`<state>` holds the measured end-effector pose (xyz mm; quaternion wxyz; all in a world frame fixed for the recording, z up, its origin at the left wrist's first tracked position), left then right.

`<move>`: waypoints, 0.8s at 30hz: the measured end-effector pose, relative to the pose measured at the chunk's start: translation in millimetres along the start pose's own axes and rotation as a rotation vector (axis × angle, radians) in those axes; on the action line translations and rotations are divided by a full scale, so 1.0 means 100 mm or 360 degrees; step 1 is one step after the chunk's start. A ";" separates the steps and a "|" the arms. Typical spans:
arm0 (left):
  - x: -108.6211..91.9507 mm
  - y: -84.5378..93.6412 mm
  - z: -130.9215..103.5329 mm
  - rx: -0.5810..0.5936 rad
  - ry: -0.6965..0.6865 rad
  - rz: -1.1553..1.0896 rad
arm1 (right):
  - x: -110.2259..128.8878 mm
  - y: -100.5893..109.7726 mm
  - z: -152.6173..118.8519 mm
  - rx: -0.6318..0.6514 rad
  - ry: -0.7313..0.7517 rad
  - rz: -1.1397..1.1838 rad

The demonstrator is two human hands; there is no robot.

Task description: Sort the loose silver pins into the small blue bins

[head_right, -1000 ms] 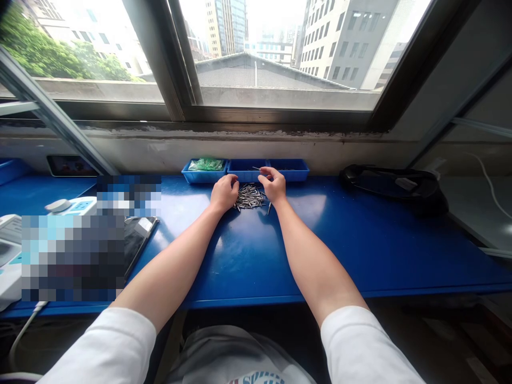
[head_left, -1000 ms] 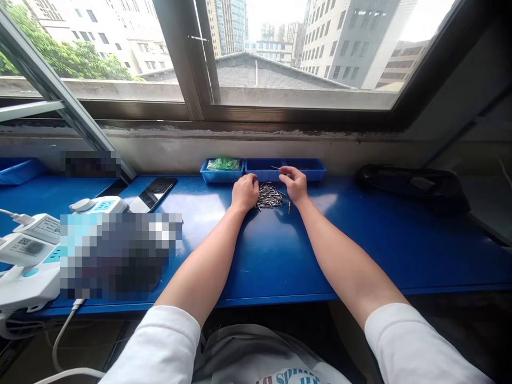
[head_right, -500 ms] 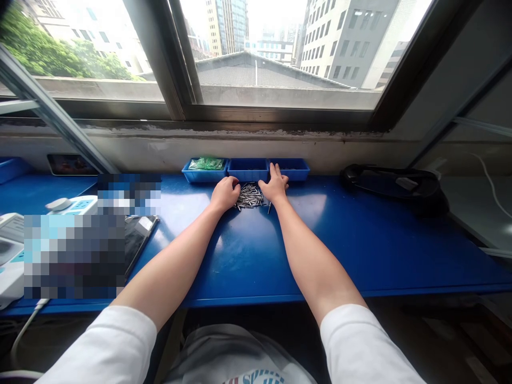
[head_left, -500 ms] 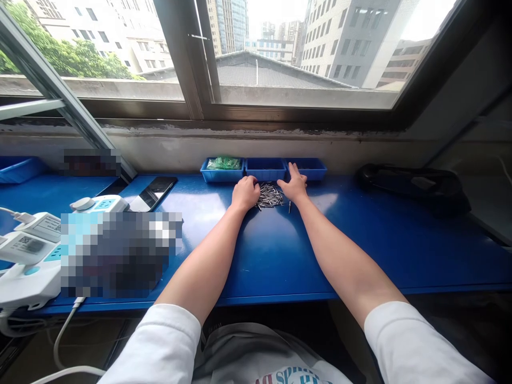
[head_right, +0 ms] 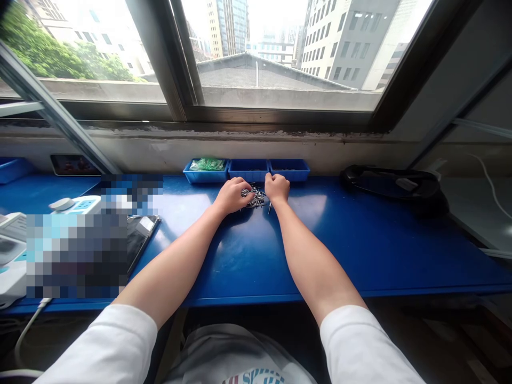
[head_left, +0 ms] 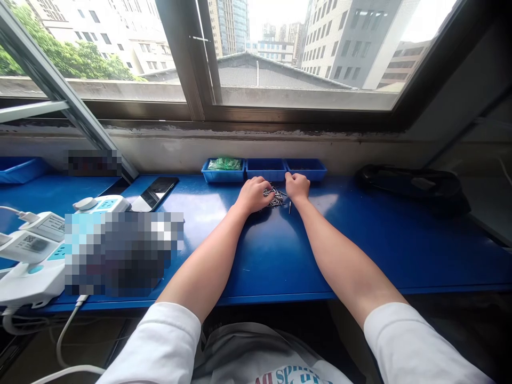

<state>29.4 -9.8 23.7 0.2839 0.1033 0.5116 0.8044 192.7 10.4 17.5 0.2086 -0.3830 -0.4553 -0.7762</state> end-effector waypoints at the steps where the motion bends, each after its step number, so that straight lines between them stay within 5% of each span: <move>1: -0.04 0.02 0.01 0.0015 -0.0038 0.0026 | -0.01 0.00 0.01 -0.0014 -0.0001 0.0015; 6: -0.39 0.06 0.01 0.0130 -0.0321 0.0176 | -0.06 -0.04 0.06 -0.0027 -0.0045 0.0051; 10: -0.61 0.00 -0.01 0.0166 -0.0308 0.0348 | -0.09 -0.06 0.09 -0.0022 -0.0077 0.0155; 24: -0.54 -0.08 0.01 0.0414 -0.0299 0.0420 | -0.15 -0.08 0.13 0.0008 -0.0108 0.0334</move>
Point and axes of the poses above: each hand's wrist, its own z-axis towards the middle knuckle, its own y-axis out of the back of the hand, x = y × z, the point moved 1 cm from there along z, towards the middle knuckle, and after that the axes turned 7 degrees about z, right-handed, at the moved point
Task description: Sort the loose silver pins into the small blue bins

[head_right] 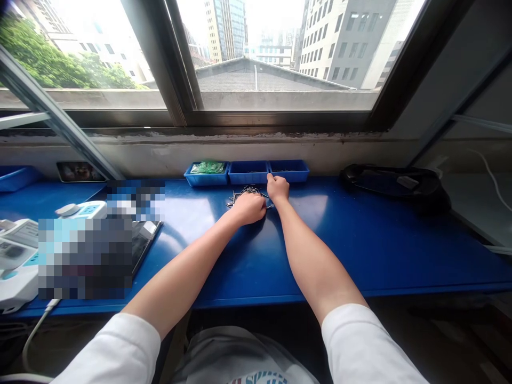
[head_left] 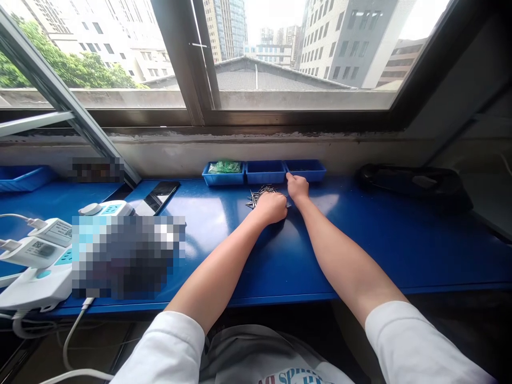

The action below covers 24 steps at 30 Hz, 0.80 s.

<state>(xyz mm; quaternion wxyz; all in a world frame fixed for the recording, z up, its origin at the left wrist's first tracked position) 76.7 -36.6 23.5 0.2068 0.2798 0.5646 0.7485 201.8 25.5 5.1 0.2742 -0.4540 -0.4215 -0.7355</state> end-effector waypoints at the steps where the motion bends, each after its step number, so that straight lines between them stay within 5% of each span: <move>1: 0.00 0.00 0.00 0.0004 -0.0013 0.0000 | 0.00 0.00 0.00 0.0004 0.0008 0.0007; 7: 0.08 0.01 -0.03 -0.0176 0.0191 -0.0043 | 0.00 -0.01 -0.02 0.0026 0.0132 0.0251; 13: 0.34 -0.05 -0.04 -0.0355 0.0567 -0.0160 | 0.04 -0.09 -0.13 0.0435 0.0428 0.0684; 19: 0.54 -0.11 -0.06 -0.0493 0.0590 -0.0387 | 0.06 -0.09 -0.18 0.0686 0.0527 0.0768; 24: 0.60 -0.16 -0.07 -0.0652 0.0516 -0.0613 | 0.05 -0.10 -0.17 0.0696 0.0543 0.0666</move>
Point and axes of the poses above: each hand's wrist, its own z-axis towards the middle knuckle, its own y-axis out of the back of the hand, x = y × z, the point moved 1 cm from there along z, towards the middle knuckle, and after that the axes turned 7 degrees about z, right-handed, at the moved point
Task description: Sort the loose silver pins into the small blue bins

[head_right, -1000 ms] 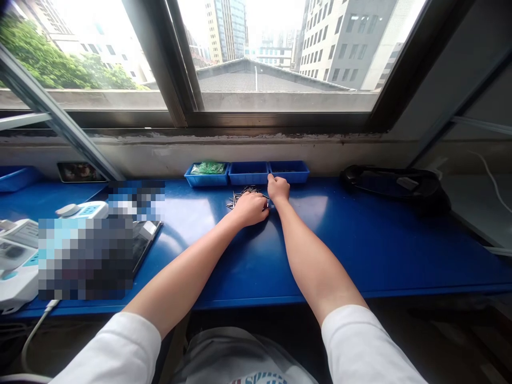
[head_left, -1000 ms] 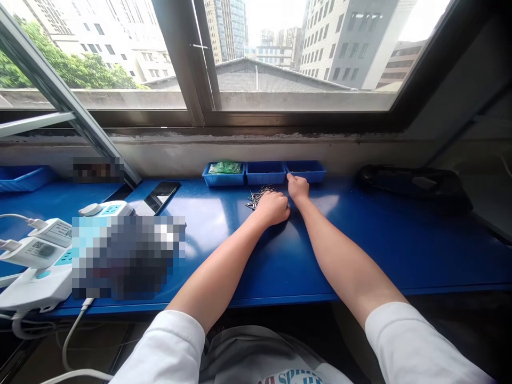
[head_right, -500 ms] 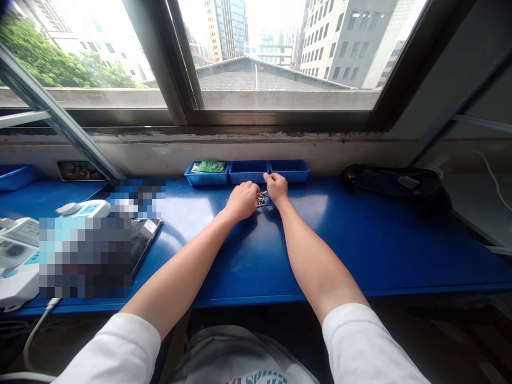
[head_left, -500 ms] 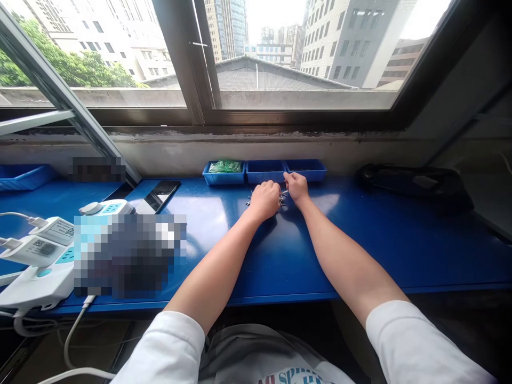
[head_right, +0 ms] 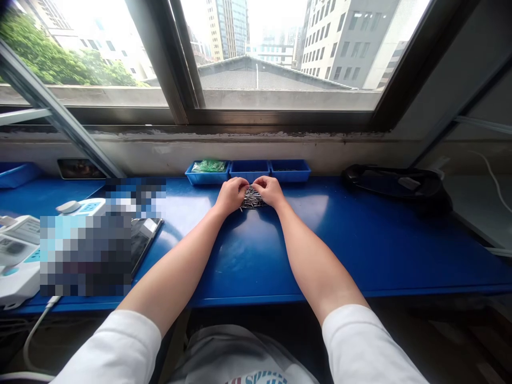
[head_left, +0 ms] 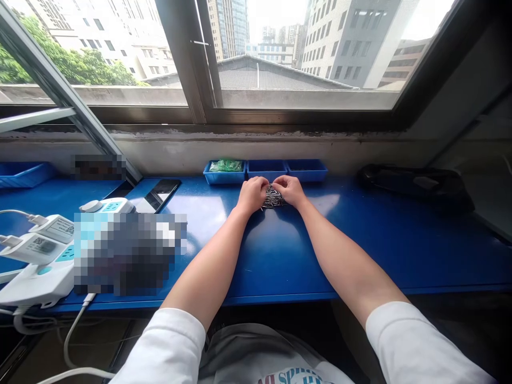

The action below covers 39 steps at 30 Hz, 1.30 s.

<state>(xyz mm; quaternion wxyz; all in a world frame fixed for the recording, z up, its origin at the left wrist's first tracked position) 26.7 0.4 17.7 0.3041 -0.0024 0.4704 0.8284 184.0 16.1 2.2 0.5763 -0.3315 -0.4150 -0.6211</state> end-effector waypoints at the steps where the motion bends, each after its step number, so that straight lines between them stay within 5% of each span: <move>1: 0.01 -0.01 0.00 -0.0023 -0.0011 -0.0035 | 0.00 0.00 0.00 -0.0004 -0.0005 -0.0005; 9: 0.01 -0.03 0.00 -0.0027 0.0026 -0.0024 | 0.06 0.00 -0.03 0.0053 -0.0194 0.0342; 15: 0.04 0.00 0.00 0.0017 0.0091 -0.0007 | 0.05 0.03 -0.02 -0.0096 -0.0195 0.0223; 24: 0.24 -0.07 0.00 0.0016 0.0333 0.0046 | 0.06 0.11 0.02 -0.0551 0.0020 -0.0731; 34: 0.20 -0.09 -0.04 0.0163 0.0311 0.0179 | -0.05 0.12 0.03 -0.0427 -0.0330 -0.1104; 39: 0.18 -0.09 -0.04 0.0191 0.0276 0.0243 | -0.03 0.10 0.01 -0.0479 -0.0210 -0.1119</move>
Point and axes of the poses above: each hand's wrist, its own z-axis towards the middle knuckle, its own y-axis out of the back of the hand, x = y × z, the point moved 1 cm from there along z, towards the middle knuckle, and after that the axes turned 7 degrees about z, right-handed, at the moved point
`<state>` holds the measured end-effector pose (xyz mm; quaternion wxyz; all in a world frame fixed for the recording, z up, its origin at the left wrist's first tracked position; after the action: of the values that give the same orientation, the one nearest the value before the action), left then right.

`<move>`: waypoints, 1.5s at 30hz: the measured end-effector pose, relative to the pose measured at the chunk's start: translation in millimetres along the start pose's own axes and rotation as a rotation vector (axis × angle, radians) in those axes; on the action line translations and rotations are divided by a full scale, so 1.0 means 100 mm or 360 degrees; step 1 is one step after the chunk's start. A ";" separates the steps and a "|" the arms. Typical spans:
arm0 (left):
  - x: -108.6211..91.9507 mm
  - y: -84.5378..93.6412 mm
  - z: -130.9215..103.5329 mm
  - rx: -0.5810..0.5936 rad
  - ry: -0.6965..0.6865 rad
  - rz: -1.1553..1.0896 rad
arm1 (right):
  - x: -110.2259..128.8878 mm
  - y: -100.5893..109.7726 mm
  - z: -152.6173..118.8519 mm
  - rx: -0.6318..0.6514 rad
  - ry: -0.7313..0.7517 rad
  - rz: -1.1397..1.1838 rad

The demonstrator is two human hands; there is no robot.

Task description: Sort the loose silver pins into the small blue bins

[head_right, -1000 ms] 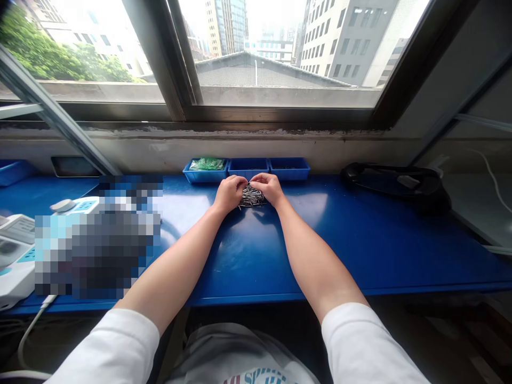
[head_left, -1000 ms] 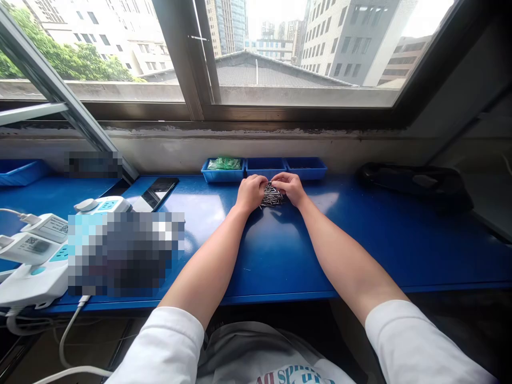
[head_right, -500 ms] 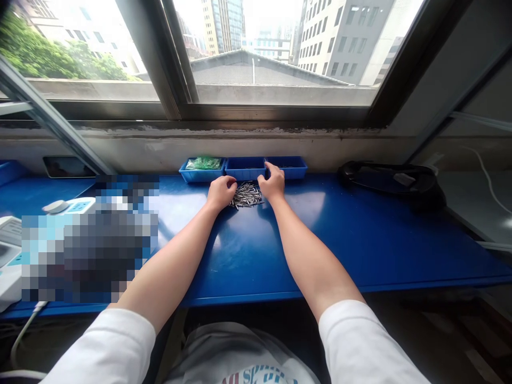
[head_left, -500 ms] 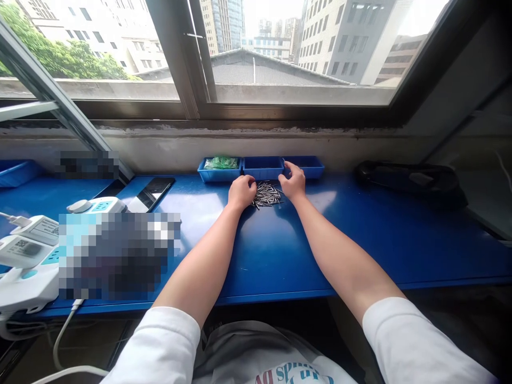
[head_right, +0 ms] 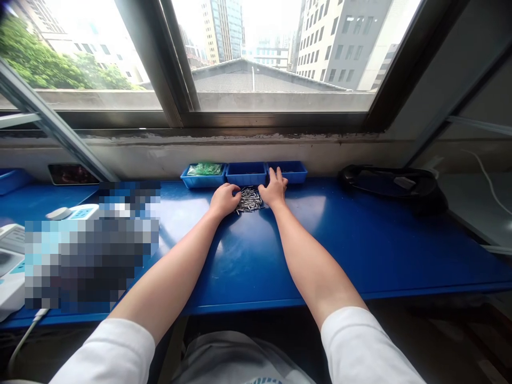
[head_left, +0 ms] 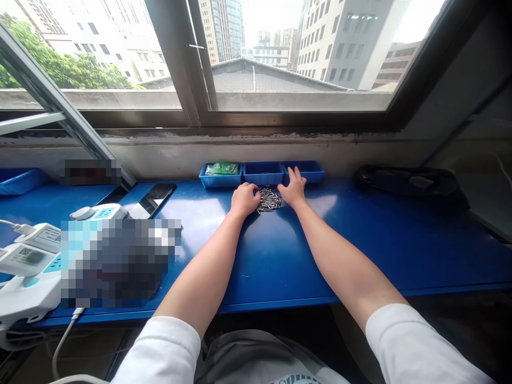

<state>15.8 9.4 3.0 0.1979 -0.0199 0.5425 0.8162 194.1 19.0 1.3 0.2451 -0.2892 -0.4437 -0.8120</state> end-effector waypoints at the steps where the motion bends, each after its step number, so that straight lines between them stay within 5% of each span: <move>1: 0.00 0.00 0.00 0.0007 -0.0005 0.0005 | 0.01 0.00 -0.01 -0.0067 0.0043 0.0017; 4: 0.00 0.00 0.00 0.0017 -0.0037 0.0012 | 0.06 -0.02 -0.04 -0.0103 0.0190 0.0076; 9: 0.01 -0.03 0.01 -0.0010 -0.0090 -0.0025 | 0.14 -0.10 -0.14 0.0307 0.0288 0.0013; 15: 0.02 -0.04 0.00 -0.0021 -0.0118 -0.0139 | 0.17 -0.13 -0.18 0.0521 0.0295 -0.0219; 45: 0.05 -0.09 0.07 0.0111 0.0004 -0.0194 | 0.17 -0.13 -0.21 0.0510 0.0308 -0.0169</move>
<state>15.4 20.4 -2.8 0.2470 -0.0469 0.5687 0.7832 168.1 4.4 -3.3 0.2862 -0.1432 -0.5563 -0.7669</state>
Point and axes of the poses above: each hand's wrist, its own z-axis towards the middle knuckle, its own y-axis out of the back of the hand, x = y × z, the point moved 1 cm from there along z, towards the middle knuckle, and after that the axes turned 7 degrees about z, right-handed, at the moved point
